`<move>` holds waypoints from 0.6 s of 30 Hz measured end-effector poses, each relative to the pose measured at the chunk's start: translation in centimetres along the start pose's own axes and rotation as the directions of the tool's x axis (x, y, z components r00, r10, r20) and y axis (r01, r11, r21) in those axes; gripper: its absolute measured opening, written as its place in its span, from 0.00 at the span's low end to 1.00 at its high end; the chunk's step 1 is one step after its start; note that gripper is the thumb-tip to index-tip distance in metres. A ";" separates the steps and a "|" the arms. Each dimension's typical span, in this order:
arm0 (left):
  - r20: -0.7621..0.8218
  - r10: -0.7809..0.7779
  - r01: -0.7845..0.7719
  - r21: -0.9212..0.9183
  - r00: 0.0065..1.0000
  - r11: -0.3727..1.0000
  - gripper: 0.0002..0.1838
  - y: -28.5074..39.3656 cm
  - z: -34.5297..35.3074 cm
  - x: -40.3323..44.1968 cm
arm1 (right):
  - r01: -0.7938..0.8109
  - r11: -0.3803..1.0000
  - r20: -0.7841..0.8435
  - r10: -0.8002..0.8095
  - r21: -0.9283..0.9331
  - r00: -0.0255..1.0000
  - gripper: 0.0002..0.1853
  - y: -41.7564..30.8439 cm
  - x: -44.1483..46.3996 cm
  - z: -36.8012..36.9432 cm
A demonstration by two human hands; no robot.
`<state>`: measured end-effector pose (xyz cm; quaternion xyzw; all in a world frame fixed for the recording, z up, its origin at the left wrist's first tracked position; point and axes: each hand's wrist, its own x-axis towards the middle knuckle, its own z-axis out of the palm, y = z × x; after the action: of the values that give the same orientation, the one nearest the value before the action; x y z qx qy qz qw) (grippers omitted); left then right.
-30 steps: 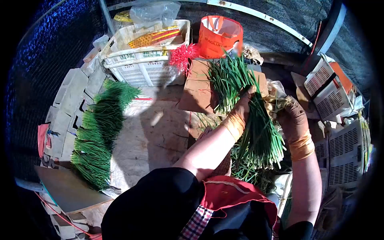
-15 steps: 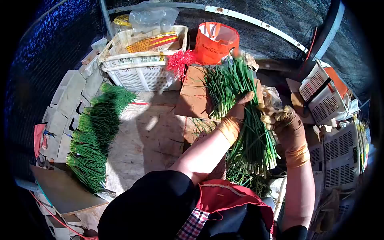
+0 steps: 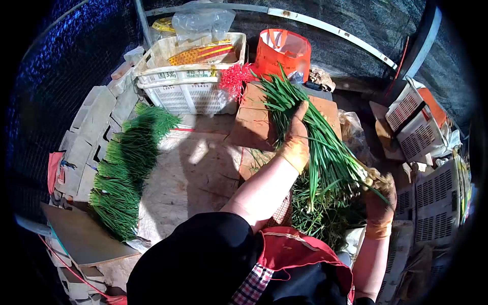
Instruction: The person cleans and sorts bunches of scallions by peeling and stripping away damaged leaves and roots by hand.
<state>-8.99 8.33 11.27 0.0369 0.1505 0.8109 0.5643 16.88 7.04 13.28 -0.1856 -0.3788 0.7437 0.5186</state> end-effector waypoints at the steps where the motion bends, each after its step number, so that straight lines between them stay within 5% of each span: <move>1: 0.007 0.033 -0.033 0.020 0.999 0.999 0.20 0.4 -0.2 0.2 | -0.004 0.999 0.067 0.002 0.033 0.998 0.12 -0.9 -0.7 -0.8; 4: 0.138 -0.021 0.037 -0.112 0.990 0.993 0.19 1.6 -1.1 0.9 | 0.061 0.998 0.050 -0.061 0.013 0.997 0.13 -2.7 -2.6 -6.6; 6: 0.059 0.061 -0.054 -0.113 0.996 0.992 0.19 2.3 -1.5 2.3 | 0.106 0.994 -0.048 -0.106 -0.005 0.993 0.12 -3.4 -4.0 -9.4; 8: 0.125 0.080 -0.065 -0.115 0.989 0.991 0.18 3.3 -1.4 2.1 | -0.013 0.999 0.109 0.016 -0.036 0.994 0.07 -3.2 -4.2 -10.1; 9: 0.117 0.072 -0.056 -0.139 0.991 0.989 0.18 3.9 -1.2 1.8 | -0.059 0.977 -0.068 0.046 -0.206 0.997 0.03 -2.3 -4.6 -9.6; 10: 0.106 0.064 -0.046 -0.163 0.992 0.986 0.17 4.3 -0.9 1.6 | -0.173 0.931 -0.016 0.177 -0.321 0.984 0.07 0.2 -4.0 -19.4; 11: 0.131 0.101 -0.080 -0.157 0.986 0.984 0.17 4.5 -1.9 3.0 | -0.222 0.350 -0.160 0.196 -0.910 0.967 0.09 1.9 -5.3 -21.7; 12: 0.147 0.093 -0.067 -0.171 0.985 0.983 0.17 4.9 -1.7 2.7 | -0.191 -0.478 -0.268 0.099 -0.858 0.958 0.12 2.9 -5.7 -22.3; 14: 0.180 0.079 -0.048 -0.170 0.980 0.984 0.16 4.9 -1.2 1.7 | -0.117 -0.023 -0.113 -0.131 -0.993 0.985 0.15 5.4 -5.1 -21.8; 15: 0.231 0.113 -0.084 -0.134 0.966 0.987 0.16 4.9 -1.7 2.0 | -0.170 0.459 -0.263 -0.147 -0.872 0.954 0.12 5.4 -4.2 -18.0; 16: 0.275 0.107 -0.076 -0.122 0.955 0.990 0.16 4.7 -1.4 1.4 | -0.140 0.266 -0.201 -0.218 -0.954 0.955 0.12 4.3 -3.3 -13.9; 18: 0.192 0.084 -0.053 -0.160 0.978 0.986 0.16 4.3 -0.4 0.1 | -0.141 0.489 -0.223 -0.113 -0.861 0.968 0.14 2.3 -1.5 -9.4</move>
<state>-13.03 6.99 12.12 0.0788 0.0289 0.8314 0.5493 22.32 8.75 5.37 -0.5173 -0.6325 0.4242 0.3904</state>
